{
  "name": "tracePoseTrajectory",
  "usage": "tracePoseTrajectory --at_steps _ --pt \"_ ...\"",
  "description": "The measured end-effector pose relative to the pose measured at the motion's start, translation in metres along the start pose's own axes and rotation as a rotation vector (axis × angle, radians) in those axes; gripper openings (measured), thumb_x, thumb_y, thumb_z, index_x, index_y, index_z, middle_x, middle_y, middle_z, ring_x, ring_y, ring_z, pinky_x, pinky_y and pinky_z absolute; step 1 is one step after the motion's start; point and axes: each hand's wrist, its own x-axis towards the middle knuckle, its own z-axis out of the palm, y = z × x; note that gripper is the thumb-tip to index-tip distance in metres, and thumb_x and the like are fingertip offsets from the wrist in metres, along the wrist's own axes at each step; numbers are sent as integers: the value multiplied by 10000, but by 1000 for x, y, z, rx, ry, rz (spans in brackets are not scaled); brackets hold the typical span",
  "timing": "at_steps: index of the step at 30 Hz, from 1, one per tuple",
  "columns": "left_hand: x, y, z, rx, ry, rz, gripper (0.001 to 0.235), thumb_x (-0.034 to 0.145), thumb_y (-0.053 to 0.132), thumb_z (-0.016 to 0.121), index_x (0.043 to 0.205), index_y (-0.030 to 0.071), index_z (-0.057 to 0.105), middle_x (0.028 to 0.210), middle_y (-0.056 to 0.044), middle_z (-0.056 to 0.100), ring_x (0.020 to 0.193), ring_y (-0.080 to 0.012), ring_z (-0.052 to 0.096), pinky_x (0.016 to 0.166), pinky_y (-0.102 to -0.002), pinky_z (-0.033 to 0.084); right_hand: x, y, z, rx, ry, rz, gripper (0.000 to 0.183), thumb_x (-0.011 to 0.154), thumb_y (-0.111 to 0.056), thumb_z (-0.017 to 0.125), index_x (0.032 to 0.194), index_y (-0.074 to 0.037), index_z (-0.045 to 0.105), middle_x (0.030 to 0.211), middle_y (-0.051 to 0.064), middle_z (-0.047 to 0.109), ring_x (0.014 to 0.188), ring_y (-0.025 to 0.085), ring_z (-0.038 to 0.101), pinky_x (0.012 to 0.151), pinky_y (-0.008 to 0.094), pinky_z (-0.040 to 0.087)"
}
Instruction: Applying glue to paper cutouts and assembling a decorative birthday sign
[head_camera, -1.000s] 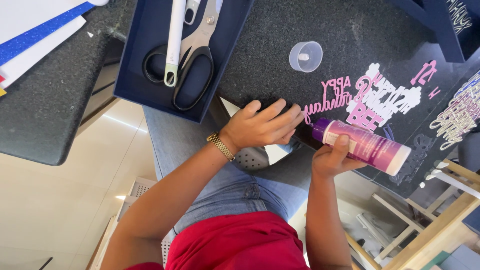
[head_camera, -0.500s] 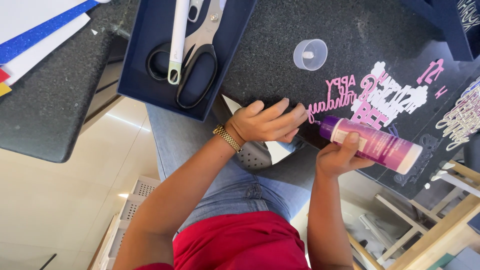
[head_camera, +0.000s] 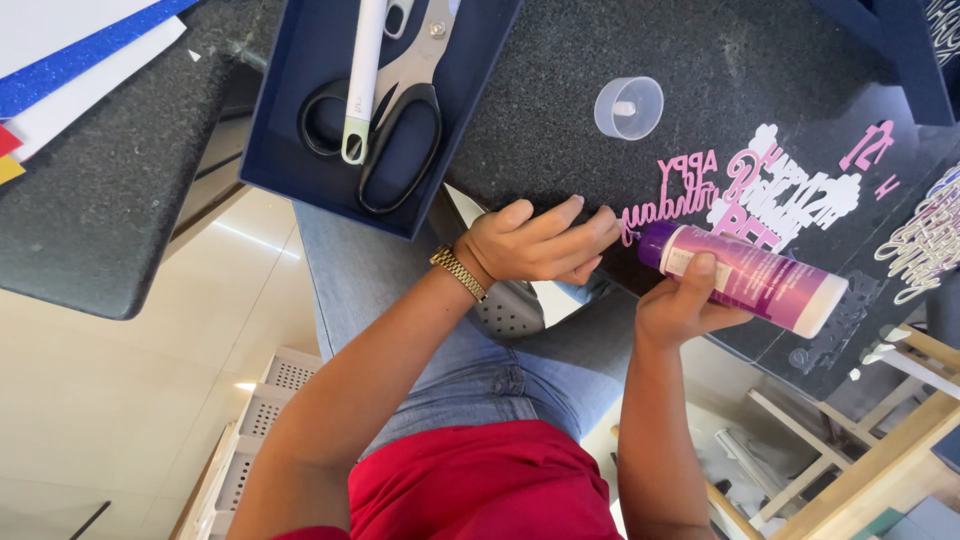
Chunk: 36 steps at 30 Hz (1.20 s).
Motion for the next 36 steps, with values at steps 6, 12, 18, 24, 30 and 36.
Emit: tracePoseTrajectory --at_steps 6,12,18,24,30,36 --pt "1 -1 -1 -7 -4 -2 378 1034 348 365 1091 269 731 1132 121 701 987 -87 641 731 -276 324 6 -10 10 21 -18 -40 445 1028 -24 662 1352 -44 357 1275 199 506 1231 283 500 1046 516 403" --pt "0 -1 -2 -7 -4 -5 379 1028 346 367 1095 268 731 1123 114 698 992 -88 643 728 -270 335 12 -18 20 2 -74 -68 478 1010 -3 675 1375 -53 369 1278 191 514 1243 285 514 1056 491 415" --pt "1 0 -2 -11 -9 -7 364 1016 351 378 1068 270 728 1114 118 695 990 -87 636 740 -275 329 8 -10 13 -15 -66 -96 507 1001 -13 683 1384 -48 354 1314 205 500 1280 288 488 1077 530 399" --pt "1 -1 0 -13 -2 -8 359 1019 358 384 1063 263 727 1115 114 696 992 -92 638 741 -278 334 -5 16 -9 25 -12 -84 495 990 -29 684 1366 -50 362 1272 189 511 1224 277 504 1043 503 399" --pt "0 0 0 -6 2 -1 370 1024 352 368 1070 273 726 1104 120 693 980 -92 636 737 -282 332 1 20 -13 90 68 20 421 1074 -38 650 1358 -89 343 1331 171 484 1244 267 489 1087 529 399" --pt "1 -1 -1 2 -5 10 381 1030 351 358 1091 275 726 1102 119 691 983 -93 635 734 -281 331 11 11 4 113 55 48 423 1066 -40 689 1350 -94 379 1304 174 519 1260 292 530 1068 510 435"
